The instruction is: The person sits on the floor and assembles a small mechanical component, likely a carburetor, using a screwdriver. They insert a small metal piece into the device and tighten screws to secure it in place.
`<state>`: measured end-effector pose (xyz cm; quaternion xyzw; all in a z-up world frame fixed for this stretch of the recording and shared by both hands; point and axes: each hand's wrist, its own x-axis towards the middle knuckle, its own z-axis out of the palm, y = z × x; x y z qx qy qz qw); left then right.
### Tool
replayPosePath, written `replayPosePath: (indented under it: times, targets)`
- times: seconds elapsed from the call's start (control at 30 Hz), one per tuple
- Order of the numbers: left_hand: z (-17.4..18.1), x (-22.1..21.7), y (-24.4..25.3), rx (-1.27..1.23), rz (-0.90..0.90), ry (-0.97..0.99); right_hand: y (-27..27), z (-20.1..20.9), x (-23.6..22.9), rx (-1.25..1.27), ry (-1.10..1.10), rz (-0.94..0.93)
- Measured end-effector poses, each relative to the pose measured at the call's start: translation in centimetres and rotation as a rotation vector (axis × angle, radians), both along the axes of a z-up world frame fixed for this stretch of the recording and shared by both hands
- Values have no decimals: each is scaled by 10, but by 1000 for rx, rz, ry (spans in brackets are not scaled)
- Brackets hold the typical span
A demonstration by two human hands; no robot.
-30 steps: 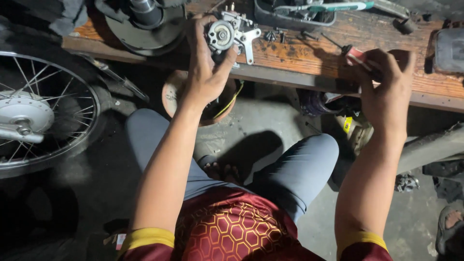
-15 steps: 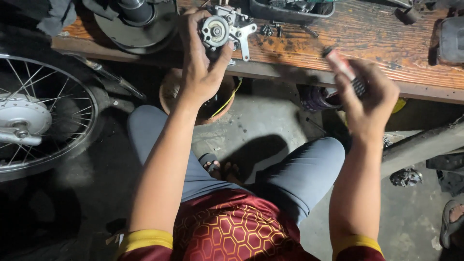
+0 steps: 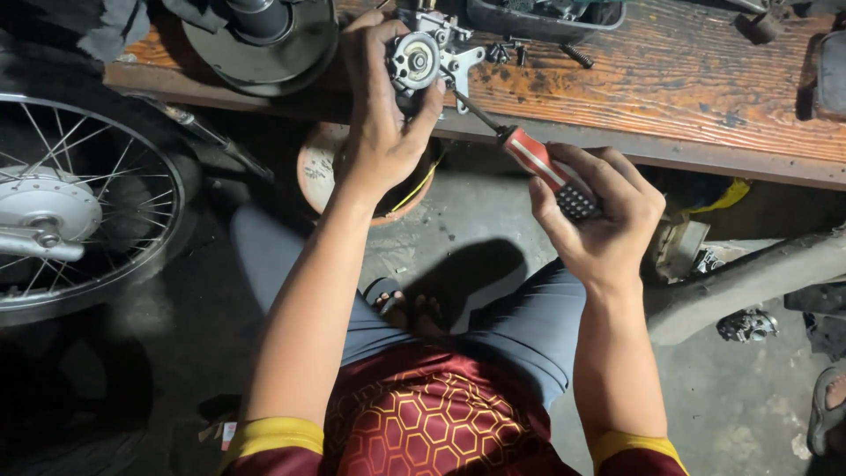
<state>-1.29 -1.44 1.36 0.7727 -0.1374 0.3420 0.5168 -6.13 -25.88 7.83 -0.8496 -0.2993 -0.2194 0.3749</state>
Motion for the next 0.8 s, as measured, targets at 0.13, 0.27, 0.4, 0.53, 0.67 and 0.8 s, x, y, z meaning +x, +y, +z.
replayPosePath:
  times: [0.13,0.27,0.4,0.53,0.67,0.8]
  targets:
    - [-2,1,-2,19,35,-3,2,-1,-2,-9,-6,-37]
    - [2,-1,-3,1,9,17,4,-2,-2,-22,-20,-52]
    - [0,0,-3,6,26,11,7,-1,-2,-24,-22,-58]
    - [2,-2,-2,21,16,5,7,2,-4,-55,-25,-71]
    - [7,-3,-4,34,31,-19,9,11,-8,-56,43,-89]
    - [4,-1,-4,36,17,-11,10,24,-11,-81,138,-126]
